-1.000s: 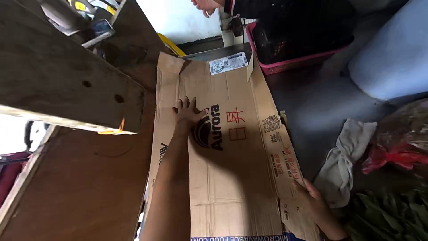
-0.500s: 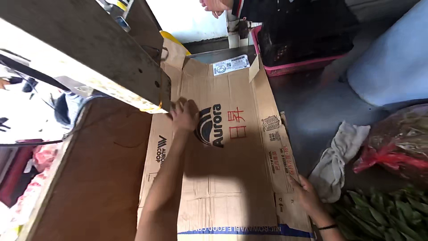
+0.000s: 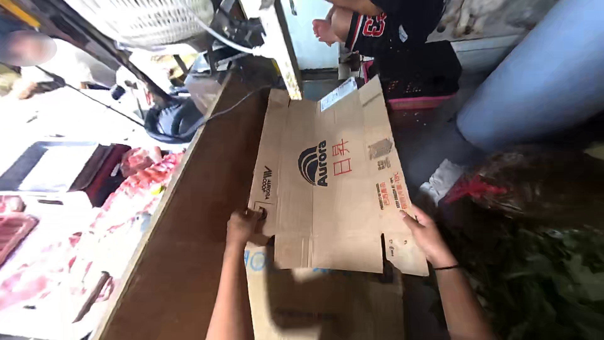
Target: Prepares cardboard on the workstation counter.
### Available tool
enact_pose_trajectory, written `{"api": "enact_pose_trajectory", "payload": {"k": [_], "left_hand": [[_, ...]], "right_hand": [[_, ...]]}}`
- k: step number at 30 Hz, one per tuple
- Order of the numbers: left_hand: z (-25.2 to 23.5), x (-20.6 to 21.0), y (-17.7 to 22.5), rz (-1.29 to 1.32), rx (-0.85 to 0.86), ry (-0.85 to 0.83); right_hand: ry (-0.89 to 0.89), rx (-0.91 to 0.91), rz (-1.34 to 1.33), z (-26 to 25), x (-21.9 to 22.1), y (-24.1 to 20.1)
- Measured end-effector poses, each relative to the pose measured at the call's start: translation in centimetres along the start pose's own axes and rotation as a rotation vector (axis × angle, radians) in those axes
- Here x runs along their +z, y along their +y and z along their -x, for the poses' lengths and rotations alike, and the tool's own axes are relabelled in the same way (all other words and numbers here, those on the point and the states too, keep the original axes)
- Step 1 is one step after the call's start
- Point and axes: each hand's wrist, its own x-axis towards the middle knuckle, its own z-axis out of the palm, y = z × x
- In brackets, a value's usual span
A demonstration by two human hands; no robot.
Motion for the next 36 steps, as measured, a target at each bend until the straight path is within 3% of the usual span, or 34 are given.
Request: {"api": "enact_pose_trajectory", "payload": {"k": [4, 10, 16, 23, 31, 36], "left_hand": [[5.4, 0.5, -1.5, 0.031, 0.043, -0.165], [11.0, 4.7, -5.3, 0.194, 0.055, -0.126], [11.7, 3.9, -5.3, 0.218, 0.116, 0.006], [7.6, 2.2, -2.3, 0.087, 0.142, 0.071], [-3.4, 1.2, 1.0, -0.01, 0.144, 0.065], [-8.6, 2.6, 2.8, -0.102, 0.081, 0.052]], "right_hand": [[-0.029, -0.005, 0.008, 4.0, -3.1, 0.0], [-0.243, 0.017, 0.172, 8.9, -0.7, 2.6], [-0.014, -0.037, 0.312, 9.1, 0.9, 5.9], [0.02, -0.14, 0.313, 4.8, 2.3, 4.8], [0.027, -0.176, 0.259, -3.4, 7.5, 4.8], [0.055, -0.136, 0.373, -7.4, 9.5, 4.7]]}}
